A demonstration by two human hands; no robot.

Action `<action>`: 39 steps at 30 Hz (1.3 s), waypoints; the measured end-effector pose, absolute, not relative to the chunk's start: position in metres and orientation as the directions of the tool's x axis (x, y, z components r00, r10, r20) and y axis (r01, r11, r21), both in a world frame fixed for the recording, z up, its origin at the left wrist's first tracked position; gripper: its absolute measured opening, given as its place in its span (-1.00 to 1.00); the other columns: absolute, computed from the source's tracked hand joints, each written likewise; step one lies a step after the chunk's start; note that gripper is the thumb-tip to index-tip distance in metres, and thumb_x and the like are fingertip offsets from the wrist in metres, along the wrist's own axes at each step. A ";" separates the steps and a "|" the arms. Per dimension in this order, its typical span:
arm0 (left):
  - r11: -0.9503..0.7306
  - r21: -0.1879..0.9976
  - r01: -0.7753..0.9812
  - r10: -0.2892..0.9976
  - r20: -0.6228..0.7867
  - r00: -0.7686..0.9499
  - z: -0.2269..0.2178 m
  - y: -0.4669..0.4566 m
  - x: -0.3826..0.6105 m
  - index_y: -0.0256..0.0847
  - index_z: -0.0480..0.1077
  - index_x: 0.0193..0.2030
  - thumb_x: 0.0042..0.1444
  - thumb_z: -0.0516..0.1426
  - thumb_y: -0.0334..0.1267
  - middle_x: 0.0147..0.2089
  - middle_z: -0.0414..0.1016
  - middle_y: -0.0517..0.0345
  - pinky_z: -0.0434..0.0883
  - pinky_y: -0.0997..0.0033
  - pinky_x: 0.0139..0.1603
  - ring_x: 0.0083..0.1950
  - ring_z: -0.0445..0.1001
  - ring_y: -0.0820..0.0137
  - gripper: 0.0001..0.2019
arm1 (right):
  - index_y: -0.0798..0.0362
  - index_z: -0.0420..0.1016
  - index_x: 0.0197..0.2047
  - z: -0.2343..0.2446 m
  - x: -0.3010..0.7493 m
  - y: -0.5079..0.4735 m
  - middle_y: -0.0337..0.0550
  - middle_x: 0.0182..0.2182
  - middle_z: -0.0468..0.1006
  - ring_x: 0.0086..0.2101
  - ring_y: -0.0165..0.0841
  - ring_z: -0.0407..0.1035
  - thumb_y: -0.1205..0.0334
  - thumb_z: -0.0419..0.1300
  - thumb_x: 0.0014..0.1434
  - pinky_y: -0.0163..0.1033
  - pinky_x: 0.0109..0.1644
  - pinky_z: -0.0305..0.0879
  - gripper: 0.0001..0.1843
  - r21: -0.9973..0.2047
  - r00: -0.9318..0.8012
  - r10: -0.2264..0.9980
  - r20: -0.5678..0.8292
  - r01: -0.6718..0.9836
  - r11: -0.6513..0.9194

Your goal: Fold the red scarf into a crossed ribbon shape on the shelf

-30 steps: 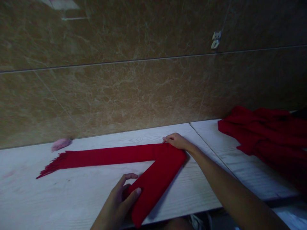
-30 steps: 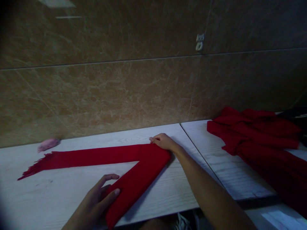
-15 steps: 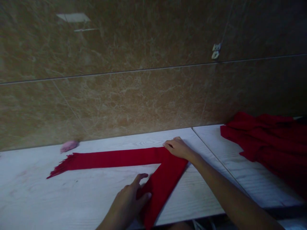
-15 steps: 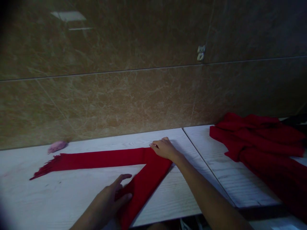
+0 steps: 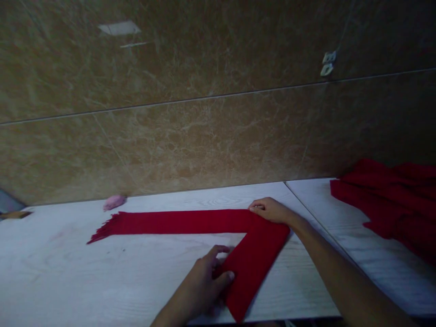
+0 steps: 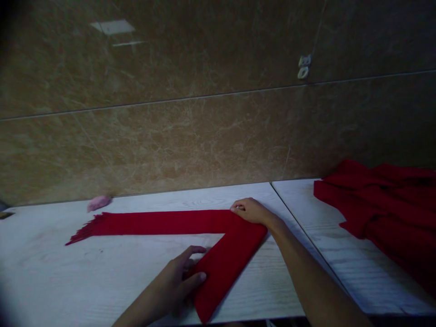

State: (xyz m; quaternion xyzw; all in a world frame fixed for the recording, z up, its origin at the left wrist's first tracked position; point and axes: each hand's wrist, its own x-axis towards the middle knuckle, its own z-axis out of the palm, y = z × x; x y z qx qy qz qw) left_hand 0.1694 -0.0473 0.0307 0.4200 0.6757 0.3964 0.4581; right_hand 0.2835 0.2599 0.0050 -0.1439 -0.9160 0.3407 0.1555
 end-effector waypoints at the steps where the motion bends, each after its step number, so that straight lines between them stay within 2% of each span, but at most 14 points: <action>1: 0.349 0.915 0.204 0.929 -0.309 -0.205 0.032 -0.047 0.170 -0.19 0.23 0.25 0.17 0.13 -0.18 -0.18 0.59 0.08 0.28 0.52 -0.51 -0.46 0.41 0.45 -0.50 | -0.01 0.70 -0.20 0.004 0.283 0.260 -0.11 -0.30 0.70 -0.30 -0.19 0.54 -0.02 0.14 0.25 -0.16 -0.19 0.36 -0.64 -0.658 -0.907 0.375 0.193 0.163 0.735; 3: 0.345 0.910 0.230 0.934 -0.309 -0.179 0.032 -0.046 0.173 -0.15 0.24 0.26 0.19 0.10 -0.22 -0.17 0.61 0.11 0.26 0.53 -0.53 -0.49 0.39 0.47 -0.52 | -0.02 0.70 -0.21 0.003 0.281 0.259 -0.10 -0.30 0.70 -0.30 -0.17 0.53 0.01 0.13 0.25 -0.15 -0.19 0.33 -0.65 -0.634 -0.897 0.387 0.212 0.175 0.753; 7: 0.293 0.863 0.411 0.953 -0.227 -0.202 0.030 -0.040 0.177 -0.09 0.28 0.27 0.20 0.10 -0.27 -0.16 0.64 0.13 0.34 0.47 -0.37 -0.34 0.52 0.36 -0.53 | -0.03 0.70 -0.26 0.003 0.276 0.260 -0.09 -0.42 0.66 -0.37 -0.18 0.47 0.05 0.17 0.21 -0.14 -0.18 0.26 -0.70 -0.601 -0.874 0.413 0.257 0.189 0.776; 12: 0.378 0.569 0.730 0.924 -0.186 -0.333 0.030 -0.032 0.173 -0.04 0.37 0.26 0.21 0.14 -0.20 -0.12 0.66 0.02 0.39 0.28 -0.15 -0.14 0.61 0.12 -0.54 | -0.05 0.64 -0.41 0.007 0.263 0.265 -0.16 -0.52 0.58 -0.36 -0.22 0.43 0.02 0.22 0.18 -0.15 -0.06 0.25 -0.74 -0.657 -0.845 0.454 0.283 0.174 0.733; 15: 0.393 0.457 0.798 0.919 -0.151 -0.365 0.042 -0.026 0.162 -0.07 0.42 0.22 0.22 0.15 -0.14 -0.03 0.65 -0.04 0.39 0.24 -0.09 -0.04 0.61 0.06 -0.58 | -0.02 0.61 -0.42 0.016 0.257 0.277 -0.19 -0.59 0.52 -0.41 -0.24 0.41 -0.14 0.18 0.21 -0.15 -0.12 0.30 -0.60 -0.754 -0.827 0.500 0.256 0.153 0.639; 19: 0.263 0.543 0.797 0.927 0.089 -0.366 0.067 0.007 0.142 -0.22 0.47 0.13 0.31 0.02 -0.16 -0.12 0.63 -0.06 0.39 0.31 -0.13 -0.16 0.59 0.19 -0.64 | 0.05 0.59 -0.23 0.029 0.269 0.294 -0.07 -0.39 0.60 -0.30 -0.25 0.46 -0.39 -0.09 0.30 -0.14 -0.08 0.37 -0.29 -0.886 -0.691 0.674 0.263 0.103 0.451; 22: 0.121 0.588 0.799 0.943 0.183 -0.277 0.077 0.061 0.141 -0.25 0.54 -0.06 0.33 -0.02 -0.23 -0.15 0.62 -0.05 0.36 0.38 -0.10 -0.15 0.55 0.26 -0.68 | 0.04 0.53 -0.07 0.027 0.294 0.289 0.02 -0.16 0.59 -0.19 -0.26 0.47 -0.44 -0.09 0.25 -0.16 -0.07 0.39 -0.27 -0.947 -0.511 0.828 0.232 0.075 0.311; 24: 0.147 0.545 0.825 0.961 0.119 -0.250 0.075 0.102 0.147 -0.26 0.57 -0.18 0.34 -0.01 -0.23 -0.16 0.63 -0.08 0.34 0.37 -0.09 -0.14 0.54 0.26 -0.68 | 0.02 0.50 -0.06 0.018 0.314 0.276 -0.03 -0.14 0.57 -0.21 -0.28 0.47 -0.38 0.04 0.21 -0.21 -0.17 0.41 -0.36 -0.974 -0.432 0.887 0.164 0.074 0.216; 27: 0.205 0.527 0.825 0.968 0.016 -0.251 0.063 0.156 0.156 -0.29 0.55 -0.39 0.34 0.06 -0.13 -0.31 0.60 -0.14 0.30 0.32 -0.19 -0.23 0.53 0.20 -0.62 | 0.01 0.45 -0.03 0.002 0.344 0.248 -0.17 -0.32 0.55 -0.43 -0.36 0.43 -0.20 0.22 0.15 -0.29 -0.42 0.35 -0.50 -0.994 -0.390 0.921 0.004 0.102 0.047; 30: 0.220 0.567 0.794 0.973 -0.067 -0.222 0.051 0.189 0.158 -0.25 0.44 -0.60 0.27 0.14 -0.05 -0.57 0.43 0.02 0.23 0.34 -0.33 -0.41 0.44 0.26 -0.54 | 0.04 0.31 0.17 -0.004 0.365 0.224 -0.29 -0.52 0.49 -0.62 -0.37 0.34 -0.06 0.26 0.19 -0.29 -0.57 0.29 -0.42 -0.981 -0.399 0.898 -0.186 0.122 -0.149; 32: 0.211 0.612 0.762 0.977 -0.115 -0.178 0.045 0.203 0.156 -0.24 0.38 -0.67 0.20 0.21 -0.02 -0.67 0.30 0.14 0.16 0.36 -0.40 -0.50 0.34 0.33 -0.52 | 0.06 0.19 0.26 -0.002 0.371 0.213 -0.26 -0.53 0.52 -0.59 -0.29 0.43 0.00 0.23 0.26 -0.22 -0.52 0.39 -0.39 -0.964 -0.430 0.863 -0.265 0.085 -0.253; 34: 0.193 0.670 0.717 0.981 -0.140 -0.133 0.041 0.211 0.156 -0.24 0.37 -0.68 0.11 0.26 0.00 -0.69 0.25 0.19 0.11 0.37 -0.44 -0.54 0.26 0.39 -0.54 | 0.05 0.18 0.24 0.004 0.371 0.204 -0.19 -0.44 0.59 -0.45 -0.25 0.54 0.07 0.19 0.31 -0.16 -0.37 0.51 -0.48 -0.946 -0.466 0.836 -0.288 0.004 -0.324; 36: 0.175 0.734 0.656 0.984 -0.151 -0.094 0.038 0.215 0.157 -0.26 0.40 -0.63 0.06 0.28 0.05 -0.67 0.28 0.21 0.09 0.38 -0.47 -0.55 0.22 0.43 -0.56 | 0.00 0.23 0.15 0.009 0.368 0.198 -0.18 -0.33 0.62 -0.32 -0.27 0.58 0.15 0.16 0.32 -0.11 -0.22 0.55 -0.62 -0.925 -0.493 0.822 -0.284 -0.086 -0.371; 39: 0.159 0.834 0.528 0.984 -0.178 -0.015 0.031 0.213 0.159 -0.26 0.45 -0.49 -0.01 0.25 0.23 -0.58 0.41 0.16 0.16 0.40 -0.47 -0.54 0.27 0.42 -0.50 | -0.02 0.29 0.02 0.012 0.366 0.192 -0.18 -0.27 0.62 -0.31 -0.24 0.58 0.22 0.17 0.27 -0.04 -0.21 0.56 -0.73 -0.889 -0.511 0.810 -0.288 -0.173 -0.425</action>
